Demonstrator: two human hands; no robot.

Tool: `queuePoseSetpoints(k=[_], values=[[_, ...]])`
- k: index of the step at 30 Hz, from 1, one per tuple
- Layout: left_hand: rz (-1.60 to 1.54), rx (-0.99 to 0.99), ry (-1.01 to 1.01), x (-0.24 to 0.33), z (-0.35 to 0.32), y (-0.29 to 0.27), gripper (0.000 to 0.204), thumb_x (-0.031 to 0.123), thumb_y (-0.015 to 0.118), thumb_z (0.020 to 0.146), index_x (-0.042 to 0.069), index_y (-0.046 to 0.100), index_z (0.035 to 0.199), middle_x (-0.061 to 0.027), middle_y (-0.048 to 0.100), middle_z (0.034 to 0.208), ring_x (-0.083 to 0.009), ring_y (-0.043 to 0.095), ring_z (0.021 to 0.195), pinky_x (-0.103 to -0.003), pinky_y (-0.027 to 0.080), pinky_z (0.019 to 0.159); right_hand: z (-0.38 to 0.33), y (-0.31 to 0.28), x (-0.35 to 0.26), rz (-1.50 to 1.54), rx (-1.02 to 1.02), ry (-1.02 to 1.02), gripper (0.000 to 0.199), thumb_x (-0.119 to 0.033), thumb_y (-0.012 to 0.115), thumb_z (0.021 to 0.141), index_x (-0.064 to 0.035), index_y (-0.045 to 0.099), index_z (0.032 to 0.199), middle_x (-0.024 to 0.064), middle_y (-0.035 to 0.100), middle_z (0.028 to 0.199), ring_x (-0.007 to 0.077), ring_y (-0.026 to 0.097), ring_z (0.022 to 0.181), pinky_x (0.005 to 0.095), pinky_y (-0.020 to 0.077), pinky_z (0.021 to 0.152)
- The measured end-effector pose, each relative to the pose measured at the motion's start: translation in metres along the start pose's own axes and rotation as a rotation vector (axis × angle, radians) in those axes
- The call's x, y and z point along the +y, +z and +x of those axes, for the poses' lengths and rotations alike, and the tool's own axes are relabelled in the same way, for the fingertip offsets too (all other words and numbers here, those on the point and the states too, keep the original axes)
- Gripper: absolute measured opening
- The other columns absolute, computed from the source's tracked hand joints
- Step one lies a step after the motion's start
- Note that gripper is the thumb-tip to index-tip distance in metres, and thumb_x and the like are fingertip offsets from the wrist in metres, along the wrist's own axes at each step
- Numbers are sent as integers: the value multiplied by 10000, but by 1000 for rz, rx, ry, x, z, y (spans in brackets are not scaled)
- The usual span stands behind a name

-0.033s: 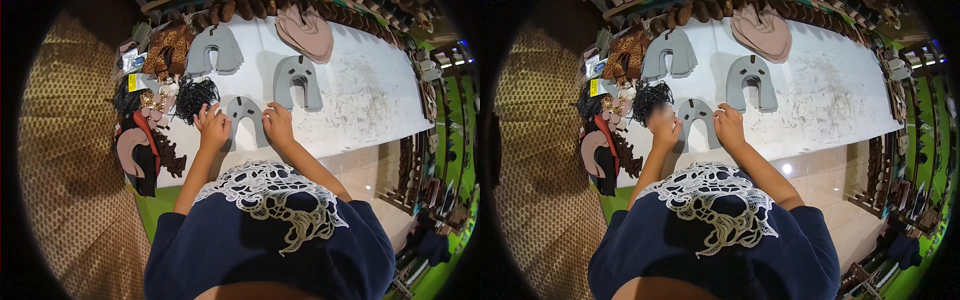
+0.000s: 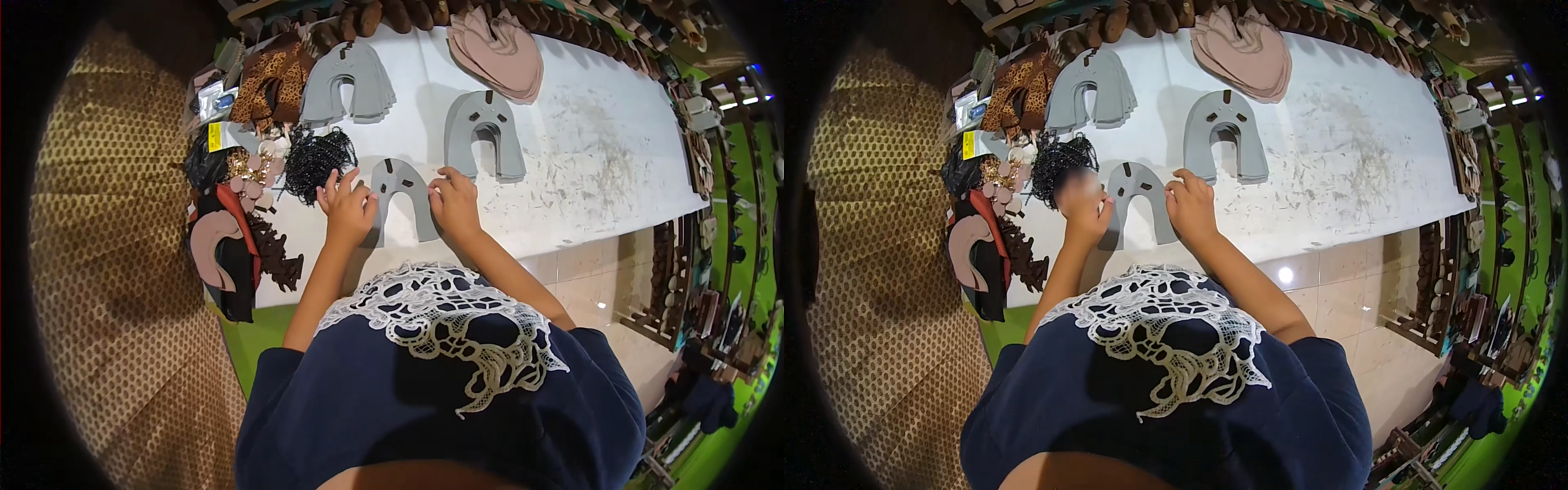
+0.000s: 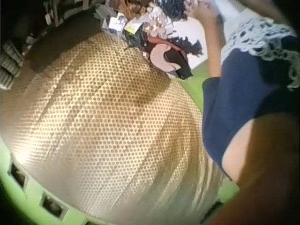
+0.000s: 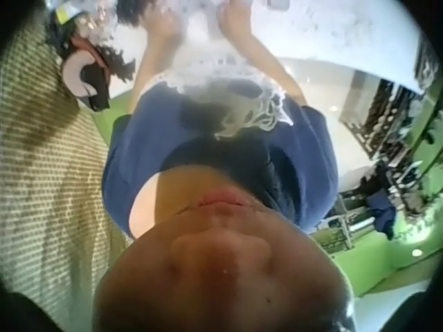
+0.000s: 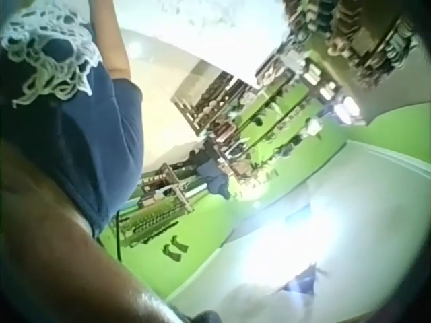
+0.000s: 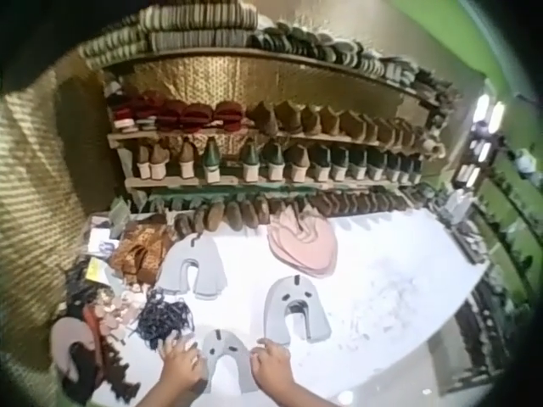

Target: Preparing and arranging various shoe components and templates on a workbench.

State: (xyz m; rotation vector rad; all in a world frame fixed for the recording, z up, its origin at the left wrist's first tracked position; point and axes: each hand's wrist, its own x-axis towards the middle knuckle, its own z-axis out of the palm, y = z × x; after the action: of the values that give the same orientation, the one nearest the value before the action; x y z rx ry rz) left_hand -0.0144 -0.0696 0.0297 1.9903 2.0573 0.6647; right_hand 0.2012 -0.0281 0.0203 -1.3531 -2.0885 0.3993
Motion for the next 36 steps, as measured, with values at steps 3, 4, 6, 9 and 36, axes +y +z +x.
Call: queuePoseSetpoints(k=[3,4,6,9,36], values=[[-70,-24,75,17,8,-11,184,285,615,767,106,654,764,-110,466,1309,-401,272,1282,-610,111,1018,3,-10,-4,-98,-56,-11,236,-158,627,760,-75,627,980,79,519,1180,272,499,1002,418,380,843],[-71,-27,81,25,10,-19,184,285,615,767,106,654,764,-110,466,1309,-401,272,1282,-610,111,1018,4,-13,-6,-186,-89,-47,302,-188,625,762,-83,616,1045,77,494,1228,266,486,1026,421,375,850],[-125,-97,204,41,18,-34,151,249,632,747,101,661,748,-106,435,1359,-399,256,1294,-539,121,1048,9,-15,-4,-204,-107,-55,355,-199,620,760,-86,597,1095,79,462,1270,268,463,1059,432,365,860],[-218,-87,309,58,27,-48,112,217,646,724,106,663,720,-109,407,1389,-406,241,1304,-503,142,1059,19,-25,1,-186,-149,-53,423,-207,621,742,-96,581,1148,74,424,1329,286,413,1136,436,339,900],[-466,111,-115,119,126,86,208,308,631,800,131,707,878,-69,513,1282,-357,333,1259,-484,232,1023,99,-93,154,206,141,127,257,-261,677,774,-5,659,796,139,644,895,287,616,823,340,469,745]])
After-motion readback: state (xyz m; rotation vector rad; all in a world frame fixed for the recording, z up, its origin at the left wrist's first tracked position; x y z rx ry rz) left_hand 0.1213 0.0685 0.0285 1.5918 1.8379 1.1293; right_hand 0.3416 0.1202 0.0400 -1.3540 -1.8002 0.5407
